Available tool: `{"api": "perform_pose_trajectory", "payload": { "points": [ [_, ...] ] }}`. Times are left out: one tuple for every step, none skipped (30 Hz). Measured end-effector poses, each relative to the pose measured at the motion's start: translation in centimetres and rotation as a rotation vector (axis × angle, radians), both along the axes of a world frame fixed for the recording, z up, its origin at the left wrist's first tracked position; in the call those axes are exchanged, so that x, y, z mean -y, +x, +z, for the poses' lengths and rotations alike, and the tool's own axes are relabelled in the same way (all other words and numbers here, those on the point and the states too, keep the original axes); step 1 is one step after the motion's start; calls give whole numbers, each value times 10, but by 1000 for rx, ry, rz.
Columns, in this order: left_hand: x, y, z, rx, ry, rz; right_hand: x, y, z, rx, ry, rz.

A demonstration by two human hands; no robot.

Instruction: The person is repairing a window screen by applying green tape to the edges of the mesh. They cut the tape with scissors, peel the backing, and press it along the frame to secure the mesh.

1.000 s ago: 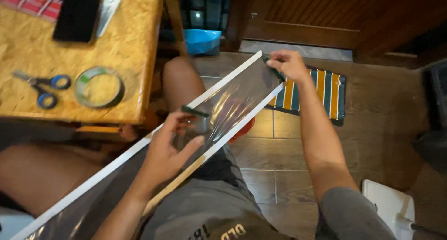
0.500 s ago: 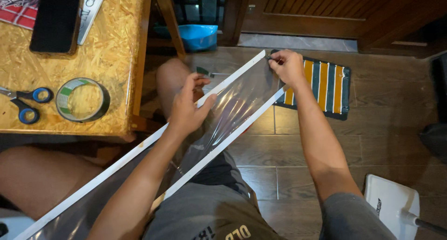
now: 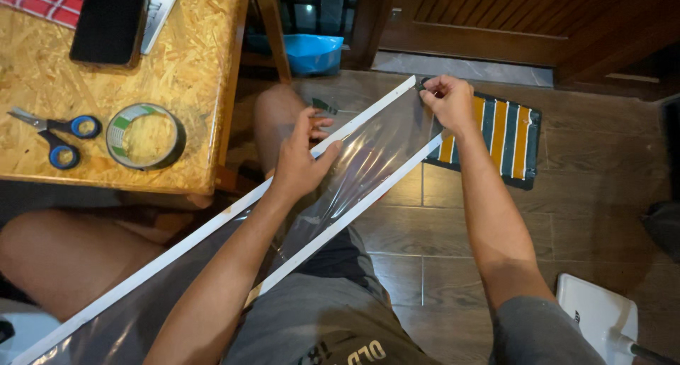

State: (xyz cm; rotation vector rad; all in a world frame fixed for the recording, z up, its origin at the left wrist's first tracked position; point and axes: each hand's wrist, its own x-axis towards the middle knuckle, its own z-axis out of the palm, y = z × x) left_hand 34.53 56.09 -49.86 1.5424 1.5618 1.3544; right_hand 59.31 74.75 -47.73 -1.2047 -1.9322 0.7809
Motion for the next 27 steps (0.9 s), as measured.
{"api": "perform_pose_trajectory", "payload": {
  "points": [
    [-1,0,-1,-1,-12,3,-1,0,-3,15,-15,2],
    [-3,1,-1,-3,-20,5,-3,2,-7,28,-26,3],
    [-5,2,0,-21,14,6,-5,4,-11,-23,-87,8],
    [-7,4,1,-36,43,8,-9,7,-15,-71,-151,15],
    [-5,7,4,-54,66,18,-12,11,-19,-120,-223,28],
    [-2,9,7,-45,84,1,-16,13,-24,-125,-243,42],
    [2,13,12,-37,104,-8,-19,16,-26,-129,-261,64],
    [8,16,18,-28,122,-10,-22,18,-27,-125,-280,57],
    [21,14,24,-25,83,5,-24,18,-30,-122,-304,57],
    [34,13,31,-23,52,14,-25,16,-30,-116,-268,40],
    [43,13,38,-14,32,12,-26,16,-30,-106,-220,10],
    [51,11,45,115,28,-21,-24,14,-29,-173,-170,45],
    [60,9,52,243,25,-53,-18,11,-23,-241,-123,82],
    [70,6,57,375,20,-79,-9,6,-18,-278,-177,150],
    [79,6,62,417,7,-70,4,1,-10,-311,-234,215],
    [85,5,65,455,0,-67,18,-5,-3,-347,-284,274],
    [93,4,67,494,-6,-67,39,-13,4,-361,-309,415],
    [102,3,68,489,2,-75,61,-23,10,-378,-344,564],
    [115,3,68,479,5,-68,81,-38,14,-404,-391,662],
    [128,2,67,467,5,-51,101,-54,18,-431,-445,770],
    [143,1,65,476,9,-26,119,-71,21,-458,-500,881],
    [156,-2,63,480,18,1,134,-91,21,-476,-538,910],
    [174,-4,61,489,28,31,150,-107,22,-485,-580,940],
    [191,-8,60,497,31,96,163,-123,22,-491,-625,966],
    [206,-14,59,499,41,144,174,-139,23,-457,-646,1008],
    [219,-20,58,502,57,182,183,-154,24,-420,-657,1041],
    [235,-27,58,435,50,233,192,-167,25,-384,-670,1070]
  ]
}}
